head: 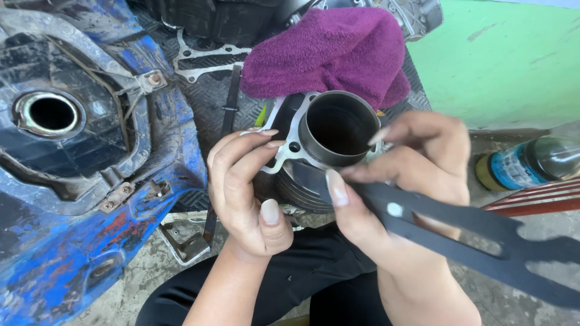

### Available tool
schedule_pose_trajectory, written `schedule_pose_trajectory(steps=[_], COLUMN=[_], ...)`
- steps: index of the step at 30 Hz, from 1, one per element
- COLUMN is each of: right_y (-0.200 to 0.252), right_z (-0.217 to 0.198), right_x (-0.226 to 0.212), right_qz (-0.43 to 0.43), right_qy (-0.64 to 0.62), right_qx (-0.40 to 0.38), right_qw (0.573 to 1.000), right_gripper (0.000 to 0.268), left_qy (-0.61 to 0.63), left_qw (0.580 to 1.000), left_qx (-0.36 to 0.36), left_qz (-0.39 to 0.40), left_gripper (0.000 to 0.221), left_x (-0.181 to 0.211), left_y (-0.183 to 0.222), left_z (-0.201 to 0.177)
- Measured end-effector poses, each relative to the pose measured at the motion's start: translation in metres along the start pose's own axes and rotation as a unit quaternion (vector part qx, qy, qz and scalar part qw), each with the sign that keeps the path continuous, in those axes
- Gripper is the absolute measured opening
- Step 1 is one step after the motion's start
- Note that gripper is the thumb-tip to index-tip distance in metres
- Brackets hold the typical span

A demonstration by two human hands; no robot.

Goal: Scraping off old gasket material from a motorcycle cylinder block to prepare it for repair.

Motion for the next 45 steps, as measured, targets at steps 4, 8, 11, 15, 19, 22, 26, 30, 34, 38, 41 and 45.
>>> schedule_pose_trajectory(steps=[4,8,11,15,19,22,26,30,34,38,41,45], right_y=[-0.001,0.008,0.011,0.017,0.03,0.04,0.06,0.089,0.093,0.09,0.087,0.088], right_z=[0.006,-0.015,-0.011,-0.016,-0.038,-0.035,-0.044,-0.048,-0.047,-0.033,-0.026,-0.031], right_x=[0.005,-0.008,-0.001,0.006,0.001,0.013,0.013,0.036,0.041,0.064,0.07,0.058], right_qz=[-0.001,0.022,0.034,0.025,0.045,0.055,0.103,0.144,0.14,0.141,0.113,0.157], right_qy=[-0.037,0.06,0.035,0.042,0.065,0.064,0.046,-0.072,-0.053,-0.145,-0.231,-0.181], right_qx=[-0.01,-0.005,-0.028,0.001,-0.006,0.03,0.037,0.133,0.16,0.112,0.08,0.14], right_qw=[0.999,0.998,0.998,0.999,0.997,0.996,0.993,0.978,0.976,0.973,0.963,0.961], right_gripper=[0.018,0.018,0.023,0.02,0.021,0.022,0.024,0.025,0.023,0.024,0.025,0.019], left_qy=[-0.002,0.004,-0.003,0.0,-0.007,-0.008,-0.013,-0.008,-0.024,-0.03,-0.043,-0.053], left_qw=[1.0,1.0,1.0,1.0,1.0,1.0,1.0,1.0,0.999,0.999,0.999,0.998], left_qx=[0.001,0.006,0.0,0.008,0.005,0.003,0.001,-0.011,-0.02,-0.017,-0.015,-0.01], left_qz=[-0.004,-0.003,0.004,0.009,0.002,0.001,-0.006,-0.007,-0.028,-0.017,-0.023,-0.02], left_gripper=[0.056,0.054,0.052,0.05,0.05,0.048,0.045,0.045,0.047,0.048,0.048,0.046], left_x=[0.001,0.001,0.002,0.001,0.002,0.001,0.0,-0.002,-0.002,-0.006,-0.006,-0.006], left_y=[0.0,0.0,-0.001,-0.002,0.001,0.001,0.002,0.003,0.004,0.007,0.008,0.007], left_z=[0.0,0.0,0.001,0.001,0.001,0.002,0.002,0.002,0.003,0.005,0.006,0.008])
Point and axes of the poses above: each hand's wrist, its own y-axis away from the middle knuckle, its own z-axis out of the palm, x = y × z, the point moved 4 cm from there along -y, towards the middle knuckle, and after that the axes turned 3 degrees about y, right-handed, at the moved point
